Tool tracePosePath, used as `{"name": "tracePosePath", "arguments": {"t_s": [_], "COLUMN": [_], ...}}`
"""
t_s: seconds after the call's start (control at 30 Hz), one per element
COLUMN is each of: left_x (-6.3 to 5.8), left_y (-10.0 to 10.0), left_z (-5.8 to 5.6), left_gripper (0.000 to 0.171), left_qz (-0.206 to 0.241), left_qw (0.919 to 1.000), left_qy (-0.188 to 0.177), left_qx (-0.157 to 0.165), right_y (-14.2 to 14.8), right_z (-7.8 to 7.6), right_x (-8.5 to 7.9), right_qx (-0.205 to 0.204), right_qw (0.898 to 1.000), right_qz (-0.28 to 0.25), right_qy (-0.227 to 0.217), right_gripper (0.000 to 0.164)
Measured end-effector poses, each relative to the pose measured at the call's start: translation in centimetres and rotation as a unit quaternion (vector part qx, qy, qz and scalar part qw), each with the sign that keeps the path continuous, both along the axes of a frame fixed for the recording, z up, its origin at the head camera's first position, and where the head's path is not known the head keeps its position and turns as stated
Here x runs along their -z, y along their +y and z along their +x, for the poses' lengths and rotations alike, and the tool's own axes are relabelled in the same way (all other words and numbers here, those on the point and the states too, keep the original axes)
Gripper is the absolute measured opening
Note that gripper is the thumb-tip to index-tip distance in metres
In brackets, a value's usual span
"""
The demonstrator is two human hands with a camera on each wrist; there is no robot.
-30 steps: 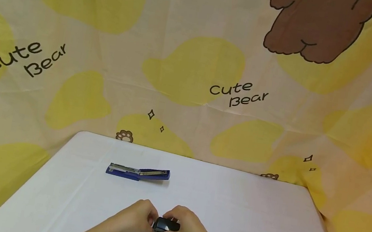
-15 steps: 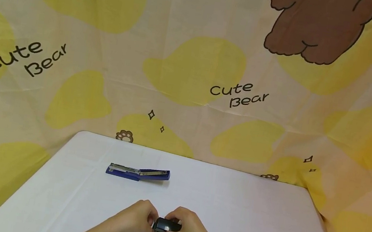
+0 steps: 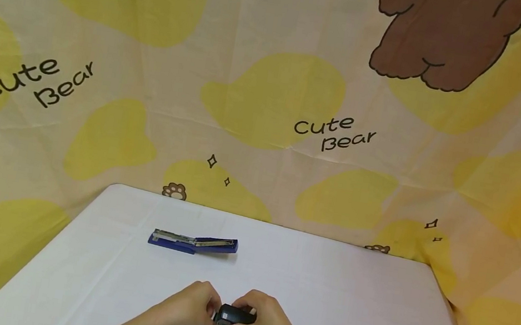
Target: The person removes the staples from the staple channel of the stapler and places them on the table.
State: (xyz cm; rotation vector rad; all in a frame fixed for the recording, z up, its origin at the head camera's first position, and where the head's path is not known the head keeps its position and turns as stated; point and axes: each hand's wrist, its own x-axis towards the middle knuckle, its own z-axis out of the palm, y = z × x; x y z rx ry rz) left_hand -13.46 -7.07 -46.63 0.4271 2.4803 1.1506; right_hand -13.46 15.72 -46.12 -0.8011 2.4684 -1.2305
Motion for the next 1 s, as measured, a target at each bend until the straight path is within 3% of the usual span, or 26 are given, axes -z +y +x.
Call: {"name": "tracePosePath", "arguments": {"t_s": [0.27, 0.57, 1.0], "left_x": [-0.2, -0.3, -0.1], "left_y": [0.0, 0.1, 0.1], "left_z": [0.1, 0.1, -0.1], "left_gripper": [0.021, 0.020, 0.021], "left_qz": [-0.012, -0.030, -0.029], "left_qw": [0.9999, 0.9994, 0.9995], "left_qy": [0.006, 0.018, 0.008], "left_qx": [0.000, 0.002, -0.001], "right_y": [0.7, 1.4, 2.4], "right_z": [0.1, 0.4, 0.6], "right_x": [-0.1, -0.6, -0.8], "right_qx": [-0.007, -0.008, -0.012], "right_qw": [0.999, 0.997, 0.994], "right_qz": [-0.012, -0.038, -0.065], "right_qy": [0.043, 0.064, 0.087], "right_gripper": [0.026, 0.026, 0.025]}}
